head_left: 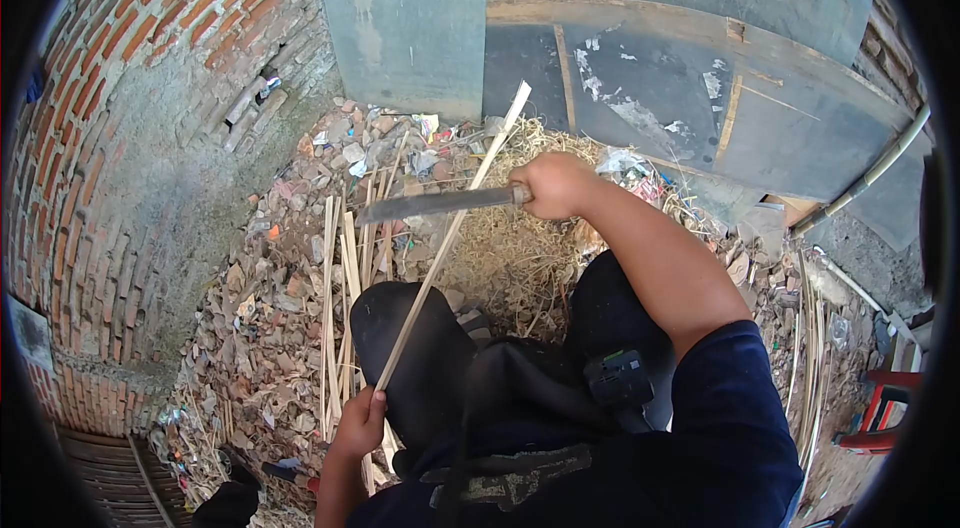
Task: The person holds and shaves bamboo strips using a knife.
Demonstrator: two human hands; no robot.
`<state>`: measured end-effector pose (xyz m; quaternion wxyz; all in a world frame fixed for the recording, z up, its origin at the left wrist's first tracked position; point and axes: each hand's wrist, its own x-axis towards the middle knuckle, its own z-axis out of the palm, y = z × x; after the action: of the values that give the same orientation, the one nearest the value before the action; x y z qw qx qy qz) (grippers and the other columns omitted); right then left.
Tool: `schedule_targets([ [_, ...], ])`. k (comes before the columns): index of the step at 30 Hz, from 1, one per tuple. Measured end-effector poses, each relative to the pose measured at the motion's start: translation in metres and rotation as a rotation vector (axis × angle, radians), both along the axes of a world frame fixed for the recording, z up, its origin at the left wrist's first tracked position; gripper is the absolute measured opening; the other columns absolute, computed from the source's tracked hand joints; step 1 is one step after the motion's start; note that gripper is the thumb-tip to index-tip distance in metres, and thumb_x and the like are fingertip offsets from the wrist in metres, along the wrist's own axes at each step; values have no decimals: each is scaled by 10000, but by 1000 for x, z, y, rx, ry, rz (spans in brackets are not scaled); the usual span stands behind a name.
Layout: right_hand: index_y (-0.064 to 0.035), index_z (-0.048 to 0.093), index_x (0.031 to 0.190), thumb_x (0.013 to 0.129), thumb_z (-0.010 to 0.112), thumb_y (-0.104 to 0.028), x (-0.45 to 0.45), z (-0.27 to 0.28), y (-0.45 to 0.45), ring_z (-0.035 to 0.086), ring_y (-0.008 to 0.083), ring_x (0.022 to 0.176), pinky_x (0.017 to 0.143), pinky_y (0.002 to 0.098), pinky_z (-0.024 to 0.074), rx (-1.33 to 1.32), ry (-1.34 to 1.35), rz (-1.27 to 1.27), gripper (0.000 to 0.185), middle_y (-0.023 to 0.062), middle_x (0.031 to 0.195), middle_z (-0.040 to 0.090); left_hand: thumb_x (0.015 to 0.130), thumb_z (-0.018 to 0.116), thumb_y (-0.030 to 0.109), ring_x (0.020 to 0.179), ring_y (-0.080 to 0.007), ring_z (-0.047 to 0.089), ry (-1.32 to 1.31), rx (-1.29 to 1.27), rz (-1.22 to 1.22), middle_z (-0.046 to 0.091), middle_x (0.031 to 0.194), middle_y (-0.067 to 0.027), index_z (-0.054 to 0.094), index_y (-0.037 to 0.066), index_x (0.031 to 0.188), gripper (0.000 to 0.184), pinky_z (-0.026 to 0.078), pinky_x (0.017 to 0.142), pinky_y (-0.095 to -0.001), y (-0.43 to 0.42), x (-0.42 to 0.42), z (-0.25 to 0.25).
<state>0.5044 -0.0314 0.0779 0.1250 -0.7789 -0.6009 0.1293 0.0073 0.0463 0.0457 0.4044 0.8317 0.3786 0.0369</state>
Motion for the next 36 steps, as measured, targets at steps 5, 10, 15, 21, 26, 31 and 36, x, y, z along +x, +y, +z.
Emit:
schedule_targets([
  [5, -152, 701, 1017, 815, 660, -197, -25, 15, 10, 711, 320, 850, 773, 472, 569, -31, -201, 82, 211, 106, 834, 719, 1092, 468, 366, 648, -176, 499, -21, -107, 27, 520, 682, -86, 546, -1, 853, 446, 437, 619, -353, 6, -8, -9],
  [10, -136, 672, 1263, 982, 558, -323, 64, -9, -9, 689, 349, 1115, 931, 478, 556, -9, 95, -813, 356, 181, 1182, 721, 1092, 451, 338, 678, -332, 609, 125, 43, -20, 614, 757, -230, 576, -25, 920, 421, 462, 647, -424, 2, -10, 4],
  [15, -45, 689, 1195, 870, 600, -283, 125, -85, -72, 641, 420, 1158, 1012, 470, 503, 129, 231, -1088, 413, 254, 1204, 688, 1098, 418, 369, 621, -138, 506, 32, -3, 59, 538, 655, -50, 558, -3, 929, 432, 428, 579, -349, -14, -37, -29],
  [21, -41, 678, 1204, 907, 585, -347, 116, -64, -62, 647, 425, 1135, 984, 487, 505, 162, 259, -884, 436, 259, 1162, 697, 1103, 414, 354, 628, -128, 497, 9, -39, 56, 528, 666, -33, 555, 10, 893, 427, 418, 584, -335, -17, -24, -23],
  [26, -62, 702, 1108, 801, 726, -295, 89, -37, -36, 701, 396, 964, 857, 468, 538, 417, 372, -640, 386, 218, 996, 736, 1113, 403, 366, 594, -53, 413, 13, -149, 109, 469, 668, 50, 523, 64, 898, 390, 353, 535, -270, -15, -36, -22],
  [31, -106, 707, 1099, 803, 716, -260, 36, 12, -21, 703, 380, 940, 828, 482, 553, 280, 216, -314, 333, 193, 944, 731, 1101, 433, 408, 683, -107, 458, 3, -262, 158, 498, 707, -4, 553, 26, 855, 470, 403, 618, -309, -12, -34, -16],
  [36, -169, 709, 1071, 765, 687, -197, -9, 33, -9, 714, 346, 934, 829, 476, 579, -21, -108, 33, 308, 121, 909, 729, 1103, 426, 404, 669, -100, 449, -19, -302, 159, 498, 705, 10, 557, 36, 849, 466, 398, 608, -303, -9, -35, -29],
])
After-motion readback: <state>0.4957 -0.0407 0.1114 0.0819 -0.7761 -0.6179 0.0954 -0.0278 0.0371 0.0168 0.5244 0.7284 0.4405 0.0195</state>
